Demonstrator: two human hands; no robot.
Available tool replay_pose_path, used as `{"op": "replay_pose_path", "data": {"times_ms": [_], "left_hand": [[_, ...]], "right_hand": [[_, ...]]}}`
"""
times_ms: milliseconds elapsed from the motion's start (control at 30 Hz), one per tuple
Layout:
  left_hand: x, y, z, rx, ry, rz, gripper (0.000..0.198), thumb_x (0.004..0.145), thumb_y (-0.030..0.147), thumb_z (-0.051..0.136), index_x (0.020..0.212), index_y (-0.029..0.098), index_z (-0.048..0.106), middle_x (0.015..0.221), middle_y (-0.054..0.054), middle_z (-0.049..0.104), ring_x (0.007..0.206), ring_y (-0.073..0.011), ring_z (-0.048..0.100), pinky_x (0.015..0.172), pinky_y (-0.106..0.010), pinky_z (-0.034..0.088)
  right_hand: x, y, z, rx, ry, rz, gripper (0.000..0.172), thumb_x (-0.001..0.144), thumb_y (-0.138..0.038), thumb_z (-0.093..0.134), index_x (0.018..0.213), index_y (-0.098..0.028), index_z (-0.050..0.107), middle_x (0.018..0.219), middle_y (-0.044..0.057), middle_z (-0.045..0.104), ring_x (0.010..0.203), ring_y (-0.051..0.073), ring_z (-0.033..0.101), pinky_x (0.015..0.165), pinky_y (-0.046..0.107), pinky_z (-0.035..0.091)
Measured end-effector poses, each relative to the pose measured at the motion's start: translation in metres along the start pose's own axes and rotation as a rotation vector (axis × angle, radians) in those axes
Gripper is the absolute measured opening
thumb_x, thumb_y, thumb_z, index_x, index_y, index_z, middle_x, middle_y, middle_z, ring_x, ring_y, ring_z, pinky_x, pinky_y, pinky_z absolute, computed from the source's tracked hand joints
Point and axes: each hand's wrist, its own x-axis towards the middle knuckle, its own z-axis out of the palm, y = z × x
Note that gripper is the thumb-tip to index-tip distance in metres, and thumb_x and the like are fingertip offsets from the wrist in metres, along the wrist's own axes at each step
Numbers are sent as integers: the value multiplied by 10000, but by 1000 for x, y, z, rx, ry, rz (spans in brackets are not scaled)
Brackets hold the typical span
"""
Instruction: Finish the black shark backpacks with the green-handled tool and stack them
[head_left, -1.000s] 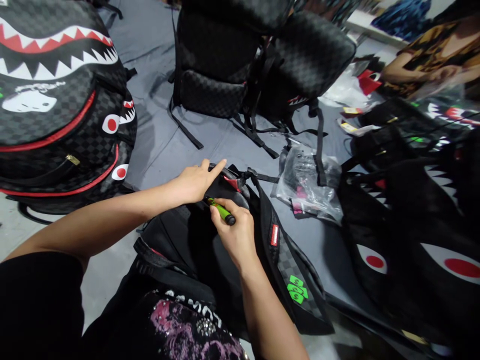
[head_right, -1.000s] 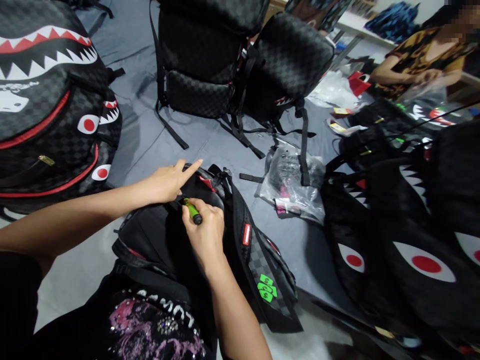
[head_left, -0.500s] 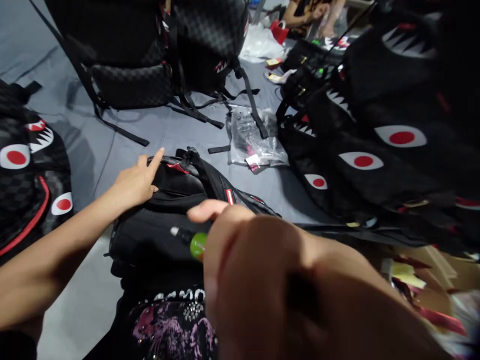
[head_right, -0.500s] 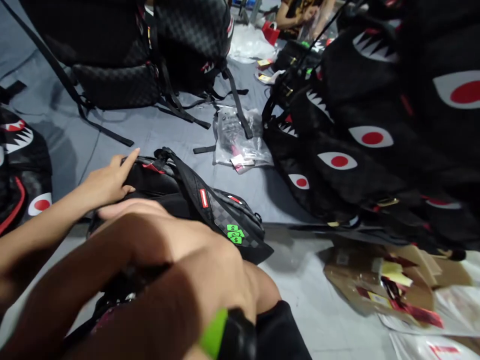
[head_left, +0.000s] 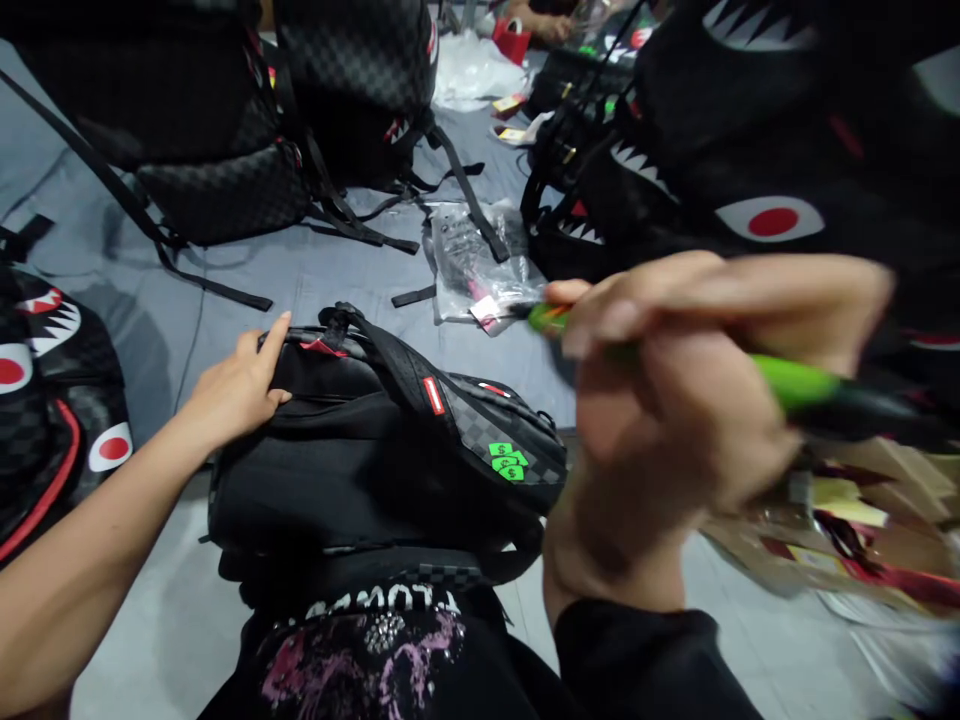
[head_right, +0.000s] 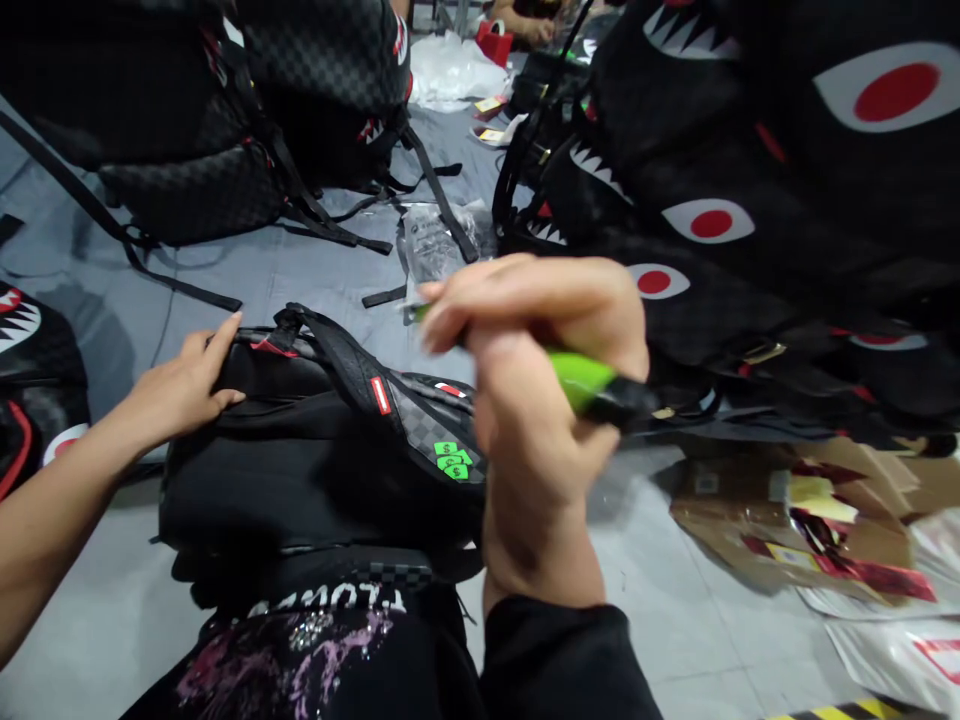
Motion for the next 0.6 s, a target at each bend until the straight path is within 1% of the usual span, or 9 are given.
{"op": "replay_pose_path", "data": {"times_ms": [33, 67, 100, 133, 167, 267, 333, 433, 600], "left_hand": [[1, 0, 1, 1, 9, -2, 905, 929, 383, 523, 1601, 274, -73, 1537, -214, 336, 1158, -412, 622, 844, -475, 556], [1, 0, 3, -2, 15, -2, 903, 928, 374, 523, 1601, 281, -72, 1534, -210, 343, 1154, -401, 626, 838, -463, 557], [2, 1, 4, -6, 17, -4, 909, 925, 362, 528, 1601, 283, -74, 1530, -206, 350, 1149, -389, 631, 833, -450, 557], [2, 1, 5, -8, 16, -5, 916, 920, 348, 533, 1602, 280, -74, 1530, -203, 352, 1147, -376, 634, 834, -440, 556], [2, 2, 5, -7, 13, -8, 923, 915, 334, 539, 1604, 271, -72, 1531, -200, 354, 1149, -365, 636, 840, -430, 555], [2, 4, 5, -4, 12, -15, 933, 902, 310, 552, 1607, 250, -56, 1536, -194, 354, 1159, -344, 634, 861, -417, 551], [2, 5, 4, -15, 14, -9, 918, 903, 300, 544, 1609, 238, -39, 1534, -200, 360, 1173, -341, 627, 866, -414, 550], [0, 6, 3, -35, 13, -11, 899, 905, 292, 531, 1610, 224, -21, 1532, -217, 361, 1194, -352, 612, 866, -420, 548], [-4, 10, 1, -58, 12, -42, 934, 882, 283, 568, 1608, 256, -19, 1526, -206, 372, 1196, -340, 615, 870, -388, 538]], "right_hand": [[11, 24, 2, -34, 30, 7, 220, 977, -220, 352, 1107, -256, 526, 941, 22, 625, 826, 160, 670, 799, 361, 579], [20, 52, 4, -214, 8, 52, 219, 960, -201, 377, 1071, -226, 564, 941, 42, 650, 842, 171, 670, 786, 340, 563], [27, 82, 6, -476, -156, 144, 269, 953, -170, 369, 1095, -200, 596, 984, 69, 670, 922, 187, 673, 819, 332, 544], [32, 112, 9, -735, -400, 233, 290, 956, -179, 393, 1148, -199, 610, 1052, 82, 679, 1001, 195, 667, 840, 315, 526], [36, 140, 12, -814, -515, 285, 233, 937, -226, 501, 1101, -185, 661, 1036, 101, 694, 986, 228, 677, 806, 317, 520], [36, 203, 21, -938, -665, 333, 220, 876, -319, 664, 1014, -157, 718, 1070, 147, 692, 919, 258, 689, 723, 308, 496], [33, 224, 25, -1001, -710, 321, 310, 901, -393, 648, 1096, -157, 699, 1193, 163, 649, 970, 253, 672, 738, 300, 479], [29, 236, 31, -1073, -773, 269, 436, 955, -475, 556, 1234, -148, 634, 1271, 176, 595, 1072, 263, 626, 777, 299, 456], [20, 240, 39, -1163, -866, 166, 333, 991, -213, 414, 1180, -57, 639, 1170, 233, 619, 1053, 277, 614, 759, 318, 431]]}}
